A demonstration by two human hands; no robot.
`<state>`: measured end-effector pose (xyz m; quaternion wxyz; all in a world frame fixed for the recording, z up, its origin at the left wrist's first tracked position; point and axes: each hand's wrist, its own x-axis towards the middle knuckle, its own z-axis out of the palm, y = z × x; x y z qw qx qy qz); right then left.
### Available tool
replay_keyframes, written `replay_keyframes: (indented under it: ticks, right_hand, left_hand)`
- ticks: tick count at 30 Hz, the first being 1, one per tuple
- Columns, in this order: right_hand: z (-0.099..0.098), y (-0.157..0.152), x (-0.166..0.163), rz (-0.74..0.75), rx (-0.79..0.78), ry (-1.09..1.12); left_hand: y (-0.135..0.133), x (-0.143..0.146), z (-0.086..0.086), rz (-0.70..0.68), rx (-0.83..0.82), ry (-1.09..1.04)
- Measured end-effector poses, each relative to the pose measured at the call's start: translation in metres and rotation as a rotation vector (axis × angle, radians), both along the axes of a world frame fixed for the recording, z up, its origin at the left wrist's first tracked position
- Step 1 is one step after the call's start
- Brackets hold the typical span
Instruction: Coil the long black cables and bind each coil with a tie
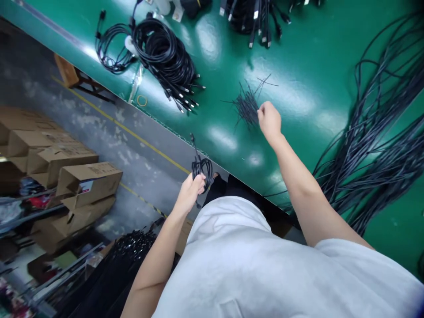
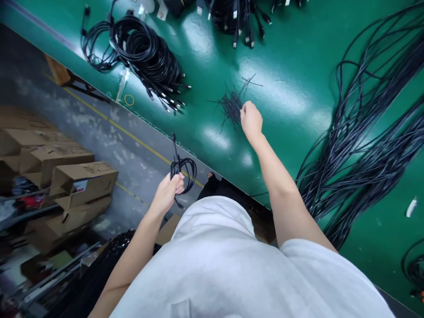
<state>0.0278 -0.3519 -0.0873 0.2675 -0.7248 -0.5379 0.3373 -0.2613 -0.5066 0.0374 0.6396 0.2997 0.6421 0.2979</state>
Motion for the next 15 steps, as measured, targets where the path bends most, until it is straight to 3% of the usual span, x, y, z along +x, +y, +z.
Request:
replay_keyframes:
  ticks: [3,5,7,9,11,15]
  right_hand:
    - [0.029,-0.081,-0.016,0.153,-0.005,0.327]
    - [0.044,-0.141,-0.042,0.295,-0.270,0.688]
    - [0.056,-0.184,-0.072,0.174,-0.432,0.934]
    - [0.066,-0.202,-0.097,-0.045,-0.433,1.146]
    - [0.074,-0.199,-0.110,-0.175,-0.338,1.318]
    - [0.084,-0.183,-0.112,-0.198,-0.213,1.336]
  left_hand:
    - [0.005,0.007,0.002,-0.159,0.054,0.037]
    - [0.006,0.015,0.006,-0.277,0.082,0.027]
    - [0.005,0.024,0.010,-0.397,0.089,-0.020]
    - [0.002,0.032,0.013,-0.506,0.054,-0.110]
    - [-0.003,0.037,0.014,-0.539,0.015,-0.220]
    - [-0.013,0.037,0.012,-0.418,0.066,-0.269]
